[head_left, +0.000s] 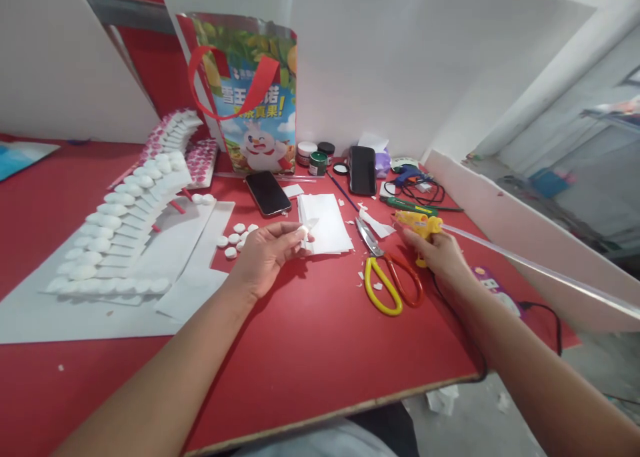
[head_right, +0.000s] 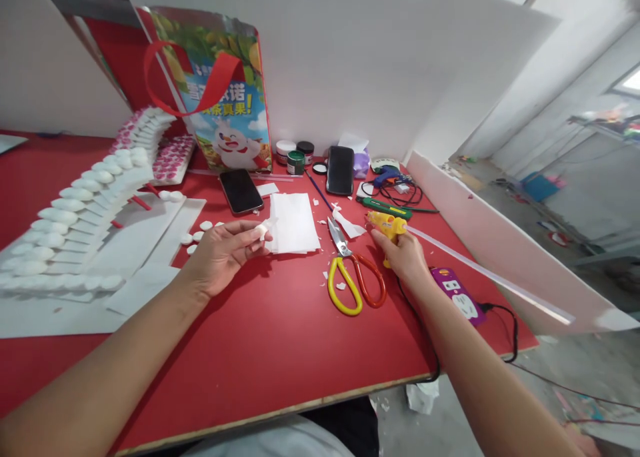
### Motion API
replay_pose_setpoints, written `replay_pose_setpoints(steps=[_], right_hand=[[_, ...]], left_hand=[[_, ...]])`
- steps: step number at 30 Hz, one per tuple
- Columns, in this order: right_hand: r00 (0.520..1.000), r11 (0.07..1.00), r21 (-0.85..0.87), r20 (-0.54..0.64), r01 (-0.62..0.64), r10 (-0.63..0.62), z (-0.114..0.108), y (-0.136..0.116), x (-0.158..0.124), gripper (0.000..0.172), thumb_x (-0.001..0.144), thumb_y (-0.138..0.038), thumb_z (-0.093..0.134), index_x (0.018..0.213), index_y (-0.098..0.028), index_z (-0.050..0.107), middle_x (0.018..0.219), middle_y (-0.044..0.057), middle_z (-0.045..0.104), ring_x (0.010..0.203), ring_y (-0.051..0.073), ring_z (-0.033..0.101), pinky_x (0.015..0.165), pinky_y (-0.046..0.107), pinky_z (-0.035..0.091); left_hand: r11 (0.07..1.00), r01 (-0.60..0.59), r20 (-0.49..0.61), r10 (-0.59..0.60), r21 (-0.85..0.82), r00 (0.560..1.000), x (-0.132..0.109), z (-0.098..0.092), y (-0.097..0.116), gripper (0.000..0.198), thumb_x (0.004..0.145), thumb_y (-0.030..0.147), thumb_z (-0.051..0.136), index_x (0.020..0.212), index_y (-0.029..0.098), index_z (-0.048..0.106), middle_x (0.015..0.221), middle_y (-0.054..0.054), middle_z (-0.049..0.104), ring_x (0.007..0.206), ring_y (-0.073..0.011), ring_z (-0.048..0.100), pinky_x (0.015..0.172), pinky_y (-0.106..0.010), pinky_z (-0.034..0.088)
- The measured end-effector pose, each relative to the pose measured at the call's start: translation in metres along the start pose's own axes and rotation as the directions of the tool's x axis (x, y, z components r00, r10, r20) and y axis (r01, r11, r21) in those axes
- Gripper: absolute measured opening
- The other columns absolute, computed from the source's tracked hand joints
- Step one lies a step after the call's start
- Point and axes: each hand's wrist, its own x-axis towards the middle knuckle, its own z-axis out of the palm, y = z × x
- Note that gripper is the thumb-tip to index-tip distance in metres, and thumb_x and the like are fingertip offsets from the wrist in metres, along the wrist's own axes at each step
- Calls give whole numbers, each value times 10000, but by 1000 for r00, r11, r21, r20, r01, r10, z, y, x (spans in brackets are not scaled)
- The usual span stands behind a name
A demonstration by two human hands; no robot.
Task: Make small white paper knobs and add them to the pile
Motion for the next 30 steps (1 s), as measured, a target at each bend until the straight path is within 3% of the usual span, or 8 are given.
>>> replay_pose_setpoints(steps=[9,12,15,18,22,25,27,30], right_hand=[[995,927,-362,25,102,-99,-11,-6,-18,460,751,-680,601,674,-243,476,612,26,571,560,182,488,546,320,342],[994,895,-435,82,94,-65,-14,-5,-22,428,779,-609,581,867,-194,632,885,120,714,734,259,631,664,365,447],[996,863,-499,79,75,-41,-21,-4,-39,567,809,-557,580,1168,-126,670,1182,222,707,968,351,683,802,437,501],[988,824,-549,37,143,-147,-34,-15,-80,601,845,-556,581,1231,-103,671,1170,272,700,1025,425,675,832,508,506],[932,872,-329,94,362,-351,-39,-62,-126,354,946,-536,563,1112,-270,727,1087,121,765,910,305,727,757,403,537],[866,892,30,225,451,-446,-10,-109,-115,206,932,-404,645,1000,-245,757,964,79,783,812,225,716,705,333,529],[873,900,218,240,379,-425,21,-132,-90,201,890,-368,674,975,-204,754,895,69,774,748,192,686,679,315,520],[879,905,421,408,58,-246,62,-147,-58,214,805,-355,739,882,-156,728,762,38,728,635,141,636,615,279,490]], left_hand=[[1000,17,25,-17,-3,1000,-3,0,2,257,637,285,927,776,133,774,752,-48,740,581,-79,564,696,-287,582],[1000,12,28,-12,1,1000,-3,1,2,266,636,296,928,780,134,774,769,-46,740,582,-74,547,692,-288,585],[1000,11,23,-11,-4,1000,-4,2,3,272,629,297,934,774,132,774,770,-44,738,588,-72,541,684,-281,586],[1000,4,11,-4,1,1000,-3,3,4,271,632,301,932,774,132,774,764,-43,737,580,-72,531,687,-289,586],[1000,-26,18,26,8,999,-3,4,2,268,633,302,932,768,139,768,761,-42,738,596,-83,561,695,-290,581],[999,-46,4,46,11,999,-2,4,0,271,643,298,929,798,141,772,771,-41,745,606,-85,583,676,-272,563],[999,-53,-10,53,7,999,-1,3,0,283,628,298,935,797,141,772,768,-47,750,620,-100,613,673,-276,556],[997,-74,-35,73,-11,997,0,2,1,304,593,301,946,783,136,774,759,-48,749,640,-120,637,681,-289,552]])
